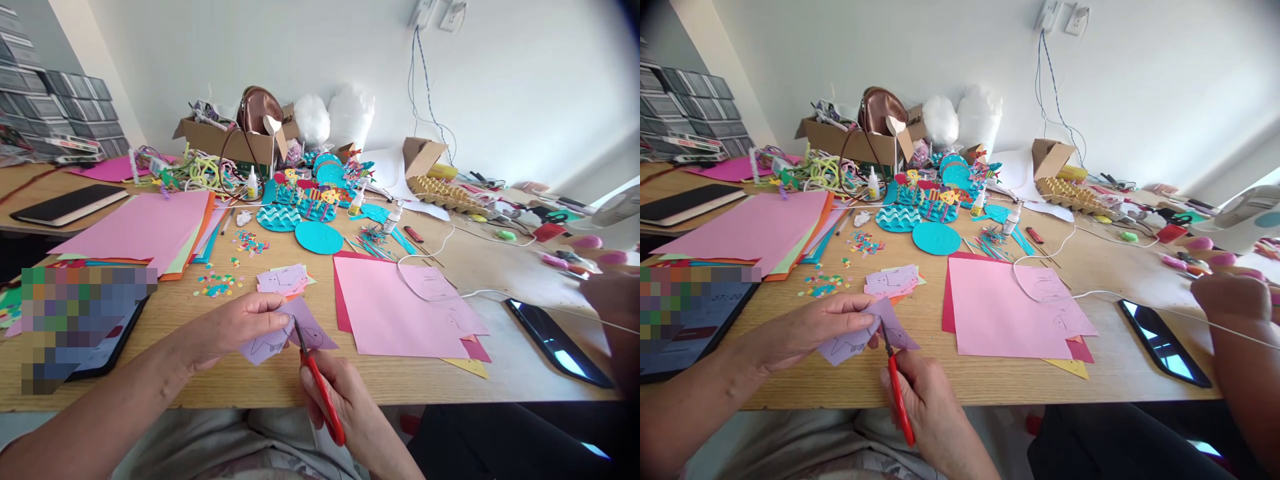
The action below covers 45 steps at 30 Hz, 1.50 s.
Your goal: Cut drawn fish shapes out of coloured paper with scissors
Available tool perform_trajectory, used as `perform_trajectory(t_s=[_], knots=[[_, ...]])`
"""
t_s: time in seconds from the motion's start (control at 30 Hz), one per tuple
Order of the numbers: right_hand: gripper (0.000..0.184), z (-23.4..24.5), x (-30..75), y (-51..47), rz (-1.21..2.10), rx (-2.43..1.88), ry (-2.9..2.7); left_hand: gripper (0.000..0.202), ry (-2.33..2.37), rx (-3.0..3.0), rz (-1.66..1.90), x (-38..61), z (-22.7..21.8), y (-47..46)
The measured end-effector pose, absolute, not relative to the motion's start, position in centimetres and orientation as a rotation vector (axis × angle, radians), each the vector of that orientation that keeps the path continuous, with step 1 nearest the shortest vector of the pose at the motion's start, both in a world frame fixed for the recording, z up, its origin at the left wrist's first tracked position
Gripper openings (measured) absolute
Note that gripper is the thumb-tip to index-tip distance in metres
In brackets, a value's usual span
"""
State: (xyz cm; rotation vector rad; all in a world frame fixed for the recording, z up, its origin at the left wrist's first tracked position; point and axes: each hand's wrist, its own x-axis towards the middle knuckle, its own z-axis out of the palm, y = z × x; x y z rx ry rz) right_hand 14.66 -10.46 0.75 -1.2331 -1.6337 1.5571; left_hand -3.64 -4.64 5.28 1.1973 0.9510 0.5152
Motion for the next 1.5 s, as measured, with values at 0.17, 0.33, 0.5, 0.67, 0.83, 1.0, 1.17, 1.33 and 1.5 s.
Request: perform_trajectory(t_s=[0.17,0.33,0.5,0.67,0.83,1.0,1.17,1.33,1.5], knots=[[0.048,0.2,14.1,-10.4,1.567,-1.19,-1.477,0.021,0.824,1.024,0.841,-3.2,3.6,-5.7],[0.053,-0.1,12.9,-10.2,1.599,-1.168,-1.254,0.034,0.756,0.828,1.237,-1.6,1.5,-7.4],[0.056,0.0,11.9,-10.2,1.628,-1.15,-1.245,0.025,0.94,0.795,1.323,-0.2,0.8,-7.4],[0.057,0.0,11.9,-10.3,1.616,-1.148,-1.29,0.012,1.005,0.762,1.413,0.4,1.2,-6.6],[0.054,0.2,12.1,-10.4,1.595,-1.155,-1.338,0.01,1.038,0.82,1.355,0.3,1.6,-6.5],[0.053,0.5,12.3,-10.3,1.576,-1.167,-1.36,0.012,1.093,0.854,1.277,0.2,1.4,-6.7],[0.052,0.7,12.5,-10.4,1.559,-1.193,-1.371,0.013,1.09,0.875,1.251,0.2,1.4,-6.6],[0.052,1.0,12.7,-10.5,1.539,-1.228,-1.398,0.012,1.103,0.878,1.233,0.1,1.9,-6.5],[0.054,1.0,13.0,-10.5,1.512,-1.235,-1.448,0.012,1.095,0.911,1.205,0.0,2.4,-6.6]])
